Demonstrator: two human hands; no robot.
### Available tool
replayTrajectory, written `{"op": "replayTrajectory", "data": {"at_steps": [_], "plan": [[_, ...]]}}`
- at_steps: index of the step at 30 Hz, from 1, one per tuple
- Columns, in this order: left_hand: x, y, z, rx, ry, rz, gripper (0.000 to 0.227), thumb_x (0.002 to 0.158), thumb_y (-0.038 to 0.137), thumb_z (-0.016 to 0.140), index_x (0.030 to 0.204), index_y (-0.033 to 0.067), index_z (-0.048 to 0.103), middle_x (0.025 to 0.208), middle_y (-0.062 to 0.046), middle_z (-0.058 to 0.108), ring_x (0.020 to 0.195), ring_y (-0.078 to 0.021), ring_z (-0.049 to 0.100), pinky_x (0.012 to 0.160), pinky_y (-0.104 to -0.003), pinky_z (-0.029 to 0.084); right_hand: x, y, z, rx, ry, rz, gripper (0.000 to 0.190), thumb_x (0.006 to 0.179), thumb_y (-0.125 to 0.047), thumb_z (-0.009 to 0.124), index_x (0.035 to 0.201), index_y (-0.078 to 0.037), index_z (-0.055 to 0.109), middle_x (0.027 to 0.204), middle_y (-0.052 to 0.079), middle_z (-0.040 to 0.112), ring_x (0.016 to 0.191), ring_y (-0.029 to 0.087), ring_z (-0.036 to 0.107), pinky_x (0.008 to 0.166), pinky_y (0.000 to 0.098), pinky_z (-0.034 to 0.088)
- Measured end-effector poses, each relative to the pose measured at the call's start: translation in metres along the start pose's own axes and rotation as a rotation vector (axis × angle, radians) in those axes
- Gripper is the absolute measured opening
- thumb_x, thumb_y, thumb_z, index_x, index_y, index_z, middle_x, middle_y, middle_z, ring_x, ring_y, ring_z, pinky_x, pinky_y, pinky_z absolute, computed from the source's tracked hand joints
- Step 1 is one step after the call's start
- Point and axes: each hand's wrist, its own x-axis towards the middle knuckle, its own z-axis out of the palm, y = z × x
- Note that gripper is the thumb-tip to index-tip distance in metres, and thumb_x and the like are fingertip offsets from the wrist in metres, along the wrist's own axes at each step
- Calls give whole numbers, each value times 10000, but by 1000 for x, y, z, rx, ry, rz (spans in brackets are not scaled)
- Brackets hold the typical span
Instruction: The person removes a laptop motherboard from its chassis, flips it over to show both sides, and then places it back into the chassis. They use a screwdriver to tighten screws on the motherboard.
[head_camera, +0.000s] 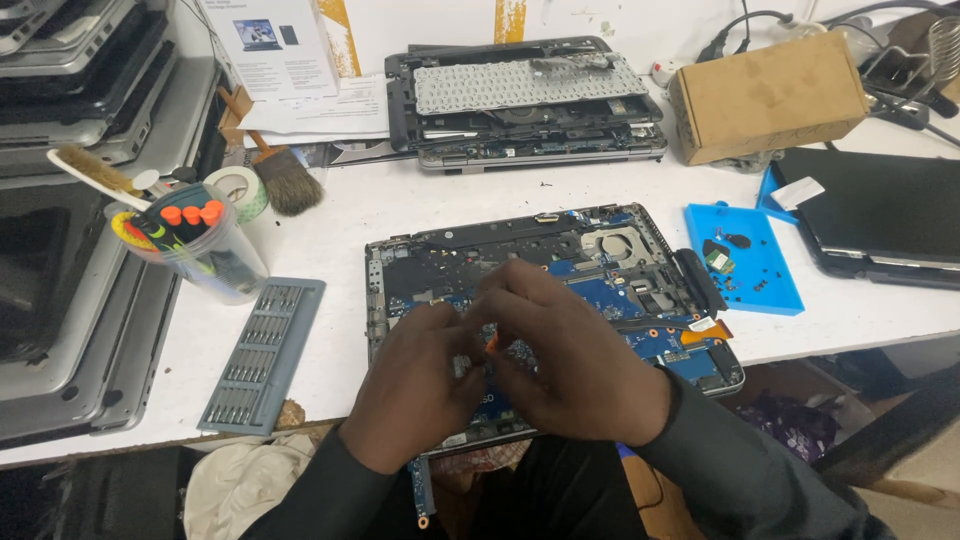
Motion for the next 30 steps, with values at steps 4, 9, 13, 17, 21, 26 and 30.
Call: {"op": "replayTrajectory", "data": {"at_steps": [4,9,13,17,21,26,30], "plan": [[1,2,0,-7,21,10,79,841,149,659,768,147,691,850,-97,574,849,-363,567,604,-516,443,-6,18,6,-72,33,64,190,1014,-97,543,1183,-130,624,1041,110,549,632,311,497,560,448,378],[0,1,2,18,21,31,68,865,154,675,806,133,701,868,-89,589,857,-348,581,665,-502,459,-12,17,-6,62,152,-8,227,938,38,558,1080,-132,608,1016,87,603,837,251,602,693,373,482],[0,3,2,73,-20,59,39,914,148,690,905,115,672,901,-80,575,859,-316,568,722,-470,473,-27,23,-14,47,401,136,171,878,50,669,969,-94,649,937,41,646,844,177,613,751,318,479],[-2,-6,6,87,-58,132,23,974,141,630,959,123,633,947,-91,541,816,-356,534,940,-554,496,-39,26,-12,106,476,230,53,948,-91,652,983,-119,679,956,29,663,895,187,629,798,351,491],[-2,-5,5,134,-43,190,64,984,82,581,963,72,640,944,-111,559,831,-334,507,848,-496,446,-40,28,-9,147,449,236,81,941,-54,644,988,-113,673,953,9,643,893,155,606,800,308,476],[0,8,-19,-54,-69,83,103,1051,131,494,949,130,508,928,-92,524,833,-277,480,683,-400,373,-43,26,-7,194,526,213,44,938,-88,668,977,-82,687,949,51,655,882,177,623,786,316,507],[11,13,-21,-113,-16,14,183,876,88,649,777,172,521,695,-4,595,606,-162,551,565,-347,406,-52,34,1,403,678,311,49,911,-58,703,959,-68,696,936,63,670,793,154,642,666,265,581]]}}
